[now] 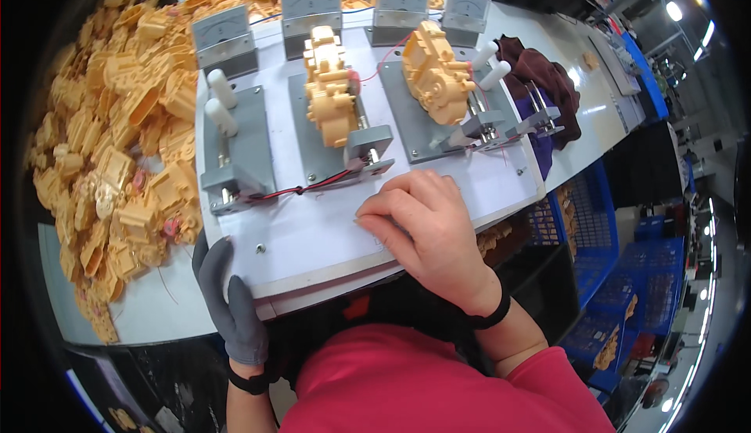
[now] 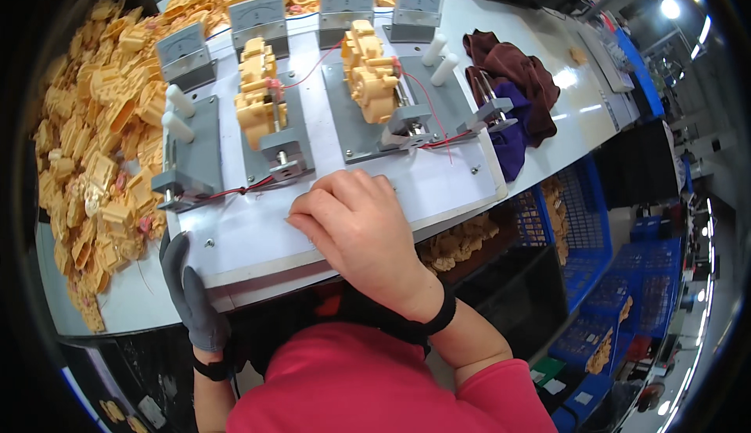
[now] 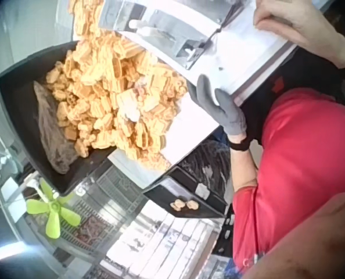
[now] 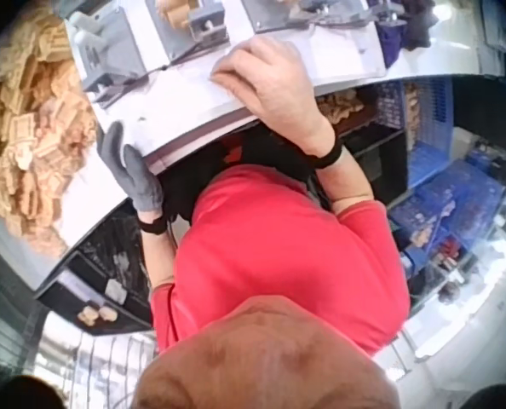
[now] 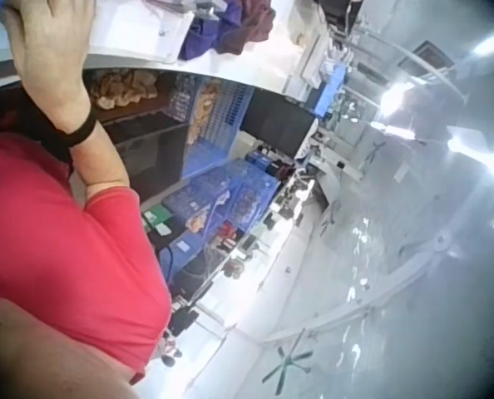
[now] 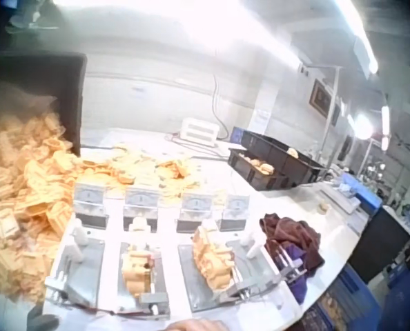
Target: The person picks up yellow plastic housing components from a pile and places them into a testing jig on a white table. They insert small metal pins into the components and press down on levers to secure them. The person repeats this process for multiple units, moving finished items to a blue basket.
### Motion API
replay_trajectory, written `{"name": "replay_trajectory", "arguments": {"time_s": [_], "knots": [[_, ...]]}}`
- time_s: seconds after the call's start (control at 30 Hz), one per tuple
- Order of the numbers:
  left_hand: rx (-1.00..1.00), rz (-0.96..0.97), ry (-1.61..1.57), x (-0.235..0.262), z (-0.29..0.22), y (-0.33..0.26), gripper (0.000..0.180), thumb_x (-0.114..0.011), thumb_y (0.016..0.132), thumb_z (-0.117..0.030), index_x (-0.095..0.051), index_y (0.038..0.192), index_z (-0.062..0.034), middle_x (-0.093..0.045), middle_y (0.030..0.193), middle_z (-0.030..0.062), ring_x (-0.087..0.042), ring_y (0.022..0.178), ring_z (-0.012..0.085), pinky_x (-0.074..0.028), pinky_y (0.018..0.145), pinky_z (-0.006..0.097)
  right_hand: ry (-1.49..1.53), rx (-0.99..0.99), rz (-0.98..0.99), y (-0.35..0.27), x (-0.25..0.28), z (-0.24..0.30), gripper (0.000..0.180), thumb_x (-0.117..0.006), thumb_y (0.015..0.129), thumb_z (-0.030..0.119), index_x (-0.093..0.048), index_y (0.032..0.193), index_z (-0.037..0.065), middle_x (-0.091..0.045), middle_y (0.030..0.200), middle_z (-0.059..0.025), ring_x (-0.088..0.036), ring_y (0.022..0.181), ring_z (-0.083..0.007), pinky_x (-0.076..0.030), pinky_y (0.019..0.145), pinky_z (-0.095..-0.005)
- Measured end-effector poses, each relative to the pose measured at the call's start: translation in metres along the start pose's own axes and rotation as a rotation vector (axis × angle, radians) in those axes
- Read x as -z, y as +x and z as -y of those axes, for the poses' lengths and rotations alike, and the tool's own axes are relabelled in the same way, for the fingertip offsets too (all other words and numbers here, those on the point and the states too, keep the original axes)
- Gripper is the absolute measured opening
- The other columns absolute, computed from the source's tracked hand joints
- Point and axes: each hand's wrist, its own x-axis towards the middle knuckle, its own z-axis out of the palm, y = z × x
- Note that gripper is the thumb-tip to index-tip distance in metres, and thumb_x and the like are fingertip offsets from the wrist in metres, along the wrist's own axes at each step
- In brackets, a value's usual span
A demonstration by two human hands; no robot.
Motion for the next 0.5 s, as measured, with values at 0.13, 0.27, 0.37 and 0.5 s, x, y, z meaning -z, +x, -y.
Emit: {"name": "replay_trajectory", "arguments": {"time_s": [0.13,0.27,0.37,0.5], "knots": [[-0.033,-0.056,0.068,-0.0043,0.0019,-0.0013,0.049,-0.036,0.102,-0.028,-0.050,0.136,0.0049,-0.050,0.142,0.0167,-0.036,0.141,0.0301,-0.022,0.118,0.042,0.014,-0.007,-0.014,-0.0006,-0.0003,-0.0004,0.012,-0.077,0.080,0.013,-0.069,0.090,0.013,-0.060,0.088,-0.0010,-0.057,0.083,-0.0221,-0.039,0.074,-0.0349],[0.017,-0.064,0.034,-0.0042,0.0015,-0.0007,0.050,-0.039,0.098,-0.026,-0.049,0.135,0.0056,-0.042,0.146,0.0239,-0.033,0.143,0.0354,-0.021,0.118,0.047,0.031,0.006,-0.051,-0.0019,-0.0014,-0.0030,0.013,-0.078,0.080,0.015,-0.069,0.090,0.014,-0.060,0.089,0.0005,-0.057,0.082,-0.0213,-0.040,0.073,-0.0344],[0.021,-0.074,0.037,-0.0059,-0.0013,0.0002,0.051,-0.036,0.100,-0.028,-0.048,0.136,0.0064,-0.043,0.146,0.0227,-0.033,0.143,0.0346,-0.021,0.118,0.046,0.047,0.005,-0.051,-0.0023,-0.0006,-0.0038,0.014,-0.078,0.080,0.016,-0.069,0.091,0.014,-0.059,0.089,0.0008,-0.058,0.082,-0.0210,-0.040,0.073,-0.0344],[0.007,-0.096,0.043,-0.0079,-0.0018,-0.0003,0.052,-0.035,0.102,-0.031,-0.048,0.137,0.0061,-0.044,0.146,0.0213,-0.033,0.143,0.0341,-0.021,0.119,0.047,0.050,0.017,-0.078,-0.0041,-0.0019,-0.0048,0.016,-0.078,0.080,0.018,-0.069,0.092,0.015,-0.059,0.089,0.0010,-0.058,0.082,-0.0206,-0.041,0.073,-0.0343]]}}
